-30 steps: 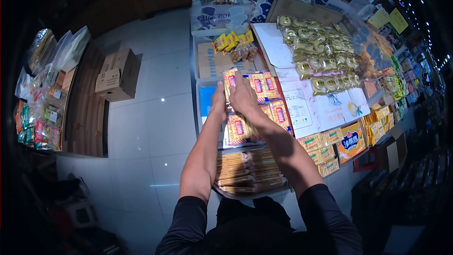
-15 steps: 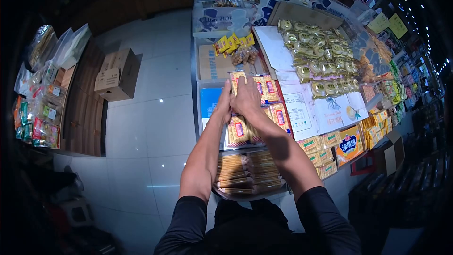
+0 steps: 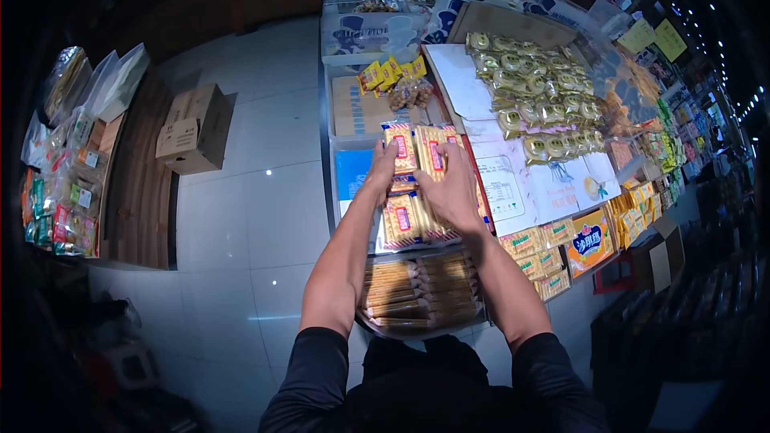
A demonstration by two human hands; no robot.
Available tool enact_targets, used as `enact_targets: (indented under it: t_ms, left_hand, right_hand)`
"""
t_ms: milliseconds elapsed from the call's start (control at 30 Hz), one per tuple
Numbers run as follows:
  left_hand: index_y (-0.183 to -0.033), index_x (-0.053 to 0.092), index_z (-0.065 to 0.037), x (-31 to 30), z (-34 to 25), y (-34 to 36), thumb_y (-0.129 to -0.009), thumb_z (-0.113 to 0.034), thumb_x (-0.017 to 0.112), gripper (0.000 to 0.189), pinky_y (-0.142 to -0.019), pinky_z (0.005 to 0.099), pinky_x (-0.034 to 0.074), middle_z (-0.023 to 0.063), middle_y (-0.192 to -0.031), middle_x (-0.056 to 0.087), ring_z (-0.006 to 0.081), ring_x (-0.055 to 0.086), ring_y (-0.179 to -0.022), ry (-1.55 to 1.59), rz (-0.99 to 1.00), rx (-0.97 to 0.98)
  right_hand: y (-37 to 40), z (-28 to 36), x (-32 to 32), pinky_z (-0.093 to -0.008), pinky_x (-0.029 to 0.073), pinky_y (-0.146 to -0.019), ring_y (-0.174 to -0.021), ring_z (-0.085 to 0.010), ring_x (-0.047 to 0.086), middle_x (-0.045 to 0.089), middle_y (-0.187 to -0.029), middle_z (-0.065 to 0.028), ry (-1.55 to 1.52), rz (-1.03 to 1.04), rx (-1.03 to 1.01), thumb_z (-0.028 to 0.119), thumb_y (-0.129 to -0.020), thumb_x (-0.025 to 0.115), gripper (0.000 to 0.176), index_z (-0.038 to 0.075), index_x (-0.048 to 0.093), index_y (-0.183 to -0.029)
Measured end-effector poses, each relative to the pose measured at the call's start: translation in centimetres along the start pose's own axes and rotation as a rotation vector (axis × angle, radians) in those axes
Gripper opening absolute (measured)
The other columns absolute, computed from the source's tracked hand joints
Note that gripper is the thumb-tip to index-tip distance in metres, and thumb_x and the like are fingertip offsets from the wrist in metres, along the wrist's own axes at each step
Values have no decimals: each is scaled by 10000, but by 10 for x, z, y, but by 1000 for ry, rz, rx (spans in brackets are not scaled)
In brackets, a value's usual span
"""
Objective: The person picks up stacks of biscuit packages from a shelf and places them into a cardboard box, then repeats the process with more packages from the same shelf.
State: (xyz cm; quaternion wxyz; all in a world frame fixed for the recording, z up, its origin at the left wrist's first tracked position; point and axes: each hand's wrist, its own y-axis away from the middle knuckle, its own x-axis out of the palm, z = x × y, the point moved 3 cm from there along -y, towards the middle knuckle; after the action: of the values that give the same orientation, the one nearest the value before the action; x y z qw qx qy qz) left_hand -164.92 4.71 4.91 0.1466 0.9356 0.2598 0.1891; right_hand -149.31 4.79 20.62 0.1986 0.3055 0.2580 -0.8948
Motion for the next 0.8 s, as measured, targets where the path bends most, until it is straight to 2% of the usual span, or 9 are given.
enact_targets:
  t_ms: [100,200,267,367,467,600,700,767,800]
  left_hand:
    - [-1447,-117,-144,0,5,-11,-903,-438,472,853,-853,427,491,168,-1414,317,292,489,-1171,-50,26,-14]
    - [-1426,-185,-144,2,2,-14,-886,-380,519,917,-823,432,510,193,-1389,338,289,506,-1150,-75,38,-44]
    - [-1401,-243,-142,2,-1,-14,-866,-294,563,979,-803,420,526,220,-1349,372,287,546,-1093,-16,66,-45]
    - [-1415,-163,-118,0,-3,-15,-857,-284,576,940,-793,417,531,214,-1316,400,289,557,-1070,-72,61,-59]
    - [-1411,-45,-97,12,-23,10,-840,-286,601,883,-808,404,526,208,-1280,429,289,564,-1049,-33,115,-94]
    - [-1384,64,-85,12,-17,12,-825,-292,619,814,-824,394,519,203,-1238,456,282,574,-1021,-113,12,-130]
    - [-1352,134,-77,15,-20,11,-820,-308,622,758,-832,395,512,199,-1208,470,273,582,-997,-79,37,-112]
    - [-1417,-130,-6,15,-20,9,-739,-381,666,1110,-838,397,506,265,-1373,302,325,533,-1099,-113,77,-111]
    - [-1417,-130,-6,16,-20,7,-739,-381,666,1110,-838,397,506,265,-1373,302,325,533,-1099,-115,80,-107]
  right_hand:
    - [51,4,-10,-423,443,-859,-1011,-367,524,505,-1060,-214,46,-139,-405,130,-656,735,500,-5,472,-1059]
    - [96,0,0,-427,460,-841,-1009,-385,528,493,-1078,-208,95,74,-188,119,-654,720,507,6,462,-1075]
    - [114,2,6,-441,458,-836,-1016,-397,522,482,-1107,-221,108,86,-195,102,-654,691,486,1,465,-1072]
    - [124,-5,28,-448,434,-823,-976,-370,523,483,-1107,-204,108,79,-230,113,-648,661,433,11,487,-1031]
    - [106,-1,44,-387,386,-754,-870,-280,510,527,-1004,-145,330,109,-236,139,-625,694,347,42,548,-924]
    - [99,-13,65,-386,377,-703,-809,-262,499,508,-789,-97,445,22,-261,129,-630,661,191,67,543,-767]
    - [101,-17,71,-382,374,-689,-785,-259,502,509,-790,-95,506,37,-277,124,-655,637,163,67,549,-781]
    - [101,-17,74,-377,372,-683,-777,-256,504,512,-791,-95,536,45,-269,128,-667,628,153,67,551,-785]
    - [99,-17,75,-371,371,-678,-769,-254,507,516,-791,-95,564,54,-262,131,-679,619,144,67,552,-789]
